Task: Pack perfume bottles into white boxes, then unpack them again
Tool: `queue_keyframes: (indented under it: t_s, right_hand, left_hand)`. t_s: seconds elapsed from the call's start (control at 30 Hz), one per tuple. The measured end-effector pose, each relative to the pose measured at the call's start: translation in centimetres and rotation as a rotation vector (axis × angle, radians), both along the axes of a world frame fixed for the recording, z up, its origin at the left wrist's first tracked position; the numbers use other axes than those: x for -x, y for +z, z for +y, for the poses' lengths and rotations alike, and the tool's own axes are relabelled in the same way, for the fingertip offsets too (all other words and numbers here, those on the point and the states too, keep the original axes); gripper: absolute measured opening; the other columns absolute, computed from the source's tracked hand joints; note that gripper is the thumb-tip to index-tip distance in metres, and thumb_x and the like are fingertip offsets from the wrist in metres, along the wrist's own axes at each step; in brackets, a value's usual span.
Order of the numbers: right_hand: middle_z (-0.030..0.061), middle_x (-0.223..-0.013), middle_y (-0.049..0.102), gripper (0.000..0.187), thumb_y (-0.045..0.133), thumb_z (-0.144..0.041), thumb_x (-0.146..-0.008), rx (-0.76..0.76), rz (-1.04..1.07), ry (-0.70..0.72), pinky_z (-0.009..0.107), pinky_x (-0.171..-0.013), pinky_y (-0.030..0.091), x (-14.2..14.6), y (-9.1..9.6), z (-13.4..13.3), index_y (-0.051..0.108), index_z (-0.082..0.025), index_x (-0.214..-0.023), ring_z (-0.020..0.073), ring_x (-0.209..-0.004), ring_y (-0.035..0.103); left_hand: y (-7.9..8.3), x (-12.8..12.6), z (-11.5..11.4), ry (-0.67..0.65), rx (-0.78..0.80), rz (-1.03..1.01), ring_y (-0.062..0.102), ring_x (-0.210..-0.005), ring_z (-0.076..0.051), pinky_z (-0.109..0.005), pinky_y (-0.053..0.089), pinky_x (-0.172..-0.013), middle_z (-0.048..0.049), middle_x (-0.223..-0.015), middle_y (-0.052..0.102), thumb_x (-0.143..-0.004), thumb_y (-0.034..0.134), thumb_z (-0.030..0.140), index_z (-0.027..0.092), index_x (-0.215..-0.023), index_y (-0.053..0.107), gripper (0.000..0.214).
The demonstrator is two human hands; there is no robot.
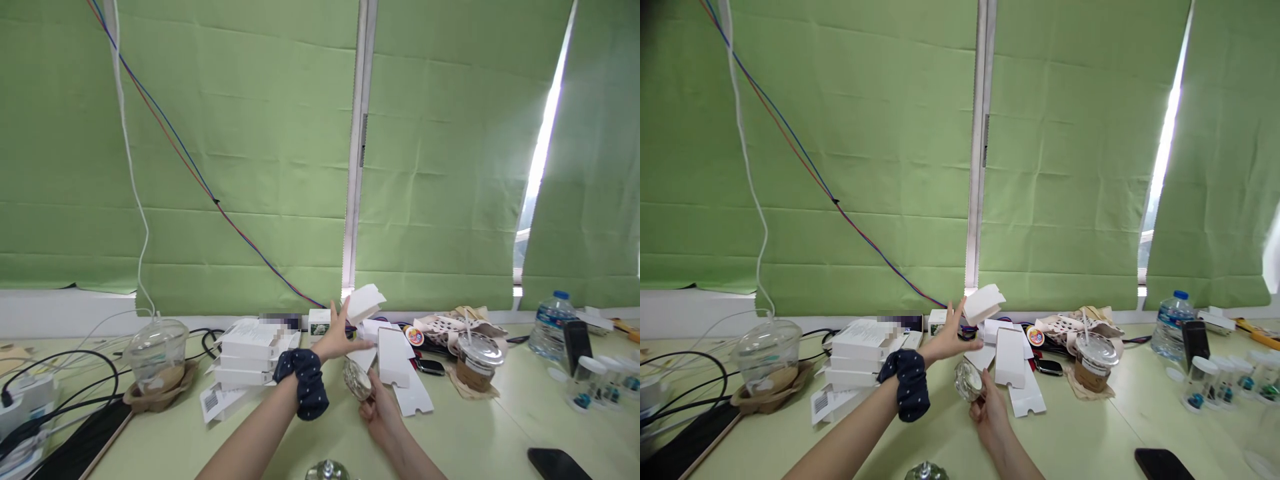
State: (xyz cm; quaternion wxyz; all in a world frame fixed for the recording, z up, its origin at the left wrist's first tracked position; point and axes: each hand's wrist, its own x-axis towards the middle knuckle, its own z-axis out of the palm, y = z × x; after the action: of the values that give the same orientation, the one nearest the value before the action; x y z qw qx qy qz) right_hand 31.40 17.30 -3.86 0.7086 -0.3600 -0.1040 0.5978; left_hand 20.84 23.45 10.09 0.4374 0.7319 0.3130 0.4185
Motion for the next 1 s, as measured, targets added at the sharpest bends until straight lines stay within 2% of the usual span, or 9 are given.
queue_keyframes:
  t_s: [0.1, 0.2, 0.27, 0.33, 0.43, 0.57, 0.67, 0.77, 1.0]
  right_hand:
    - [-0.0093, -0.037, 0.048, 0.043, 0.081, -0.049, -0.059, 0.002, -0.013, 0.052, 0.015, -0.032, 0.015, 0.4, 0.4, 0.0, 0.053, -0.017, -0.060, 0.0010, -0.026, 0.029]
    - [-0.0095, -0.036, 0.047, 0.041, 0.078, -0.050, -0.062, 0.004, -0.024, 0.119, 0.014, -0.032, 0.018, 1.0, 0.5, 0.0, 0.055, -0.017, -0.064, 0.0013, -0.026, 0.031]
    - [-0.0094, -0.036, 0.047, 0.040, 0.076, -0.050, -0.066, 0.002, -0.037, 0.175, 0.014, -0.032, 0.018, 1.5, 0.4, 0.0, 0.055, -0.017, -0.063, 0.0012, -0.026, 0.030]
    - [-0.0080, -0.035, 0.047, 0.042, 0.074, -0.052, -0.068, -0.001, -0.062, 0.246, 0.015, -0.031, 0.015, 1.9, 0.1, -0.1, 0.053, -0.017, -0.059, 0.0007, -0.024, 0.027]
    - [-0.0072, -0.030, 0.045, 0.047, 0.078, -0.056, -0.060, -0.023, -0.114, 0.344, 0.016, -0.031, 0.006, 2.4, -0.3, -0.4, 0.051, -0.017, -0.056, 0.0001, -0.022, 0.020]
    - [-0.0073, -0.032, 0.049, 0.056, 0.086, -0.059, -0.044, -0.102, -0.168, 0.379, 0.016, -0.034, 0.005, 2.7, -0.6, -0.7, 0.050, -0.018, -0.059, -0.0010, -0.025, 0.019]
    - [-0.0051, -0.040, 0.054, 0.056, 0.088, -0.056, -0.044, -0.151, -0.189, 0.385, 0.016, -0.037, 0.010, 2.7, -0.6, -0.9, 0.050, -0.017, -0.059, -0.0009, -0.030, 0.026]
    - [-0.0026, -0.052, 0.060, 0.052, 0.090, -0.048, -0.045, -0.195, -0.195, 0.381, 0.015, -0.041, 0.019, 2.6, -0.6, -1.0, 0.057, -0.015, -0.066, 0.0014, -0.039, 0.037]
    - [-0.0048, -0.056, 0.060, 0.049, 0.092, -0.043, -0.045, -0.250, -0.265, 0.294, 0.020, -0.050, 0.033, 1.9, -1.8, -0.5, 0.059, -0.018, -0.070, 0.0075, -0.051, 0.048]
  left_hand:
    - [-1.8, 2.2, -1.7, -0.175, 0.027, 0.128, 0.031, -0.139, -0.042, -0.054, 0.026, -0.112, -0.0153, -0.147, 0.038, -0.035, 0.092, 0.037, 0.025, -0.119, 0.062, 0.091]
    - [-4.0, 4.6, -3.4, -0.327, -0.084, 0.282, 0.032, -0.138, -0.035, -0.046, 0.026, -0.113, -0.0116, -0.142, 0.039, -0.038, 0.093, 0.035, 0.026, -0.120, 0.061, 0.088]
    - [-5.6, 5.6, -4.1, -0.249, -0.177, 0.255, 0.043, -0.127, -0.029, -0.039, 0.034, -0.108, -0.0086, -0.129, 0.046, -0.053, 0.088, 0.036, 0.025, -0.117, 0.059, 0.070]
    - [-7.3, 6.0, -4.6, -0.114, -0.213, 0.185, 0.054, -0.107, -0.023, -0.033, 0.042, -0.094, -0.0042, -0.110, 0.053, -0.066, 0.081, 0.033, 0.024, -0.105, 0.060, 0.045]
    - [-9.5, 6.3, -4.7, 0.026, -0.190, 0.139, 0.054, -0.084, -0.020, -0.029, 0.042, -0.076, -0.0008, -0.089, 0.054, -0.075, 0.073, 0.035, 0.021, -0.086, 0.056, 0.024]
    - [-11.3, 6.4, -4.4, 0.122, -0.119, 0.113, 0.048, -0.067, -0.017, -0.029, 0.037, -0.064, 0.0022, -0.069, 0.050, -0.083, 0.062, 0.044, 0.021, -0.074, 0.048, 0.029]
    - [-12.0, 6.6, -3.8, 0.181, -0.063, 0.086, 0.047, -0.065, -0.017, -0.030, 0.035, -0.062, 0.0023, -0.065, 0.049, -0.083, 0.059, 0.049, 0.021, -0.070, 0.047, 0.034]
    - [-12.4, 6.9, -2.9, 0.219, -0.007, 0.053, 0.049, -0.067, -0.019, -0.032, 0.035, -0.064, 0.0001, -0.066, 0.052, -0.081, 0.059, 0.053, 0.020, -0.068, 0.048, 0.037]
    - [-13.0, 7.5, -2.3, 0.087, 0.114, -0.066, 0.047, -0.061, -0.015, -0.028, 0.034, -0.059, 0.0045, -0.061, 0.048, -0.068, 0.074, 0.052, 0.021, -0.068, 0.045, 0.043]
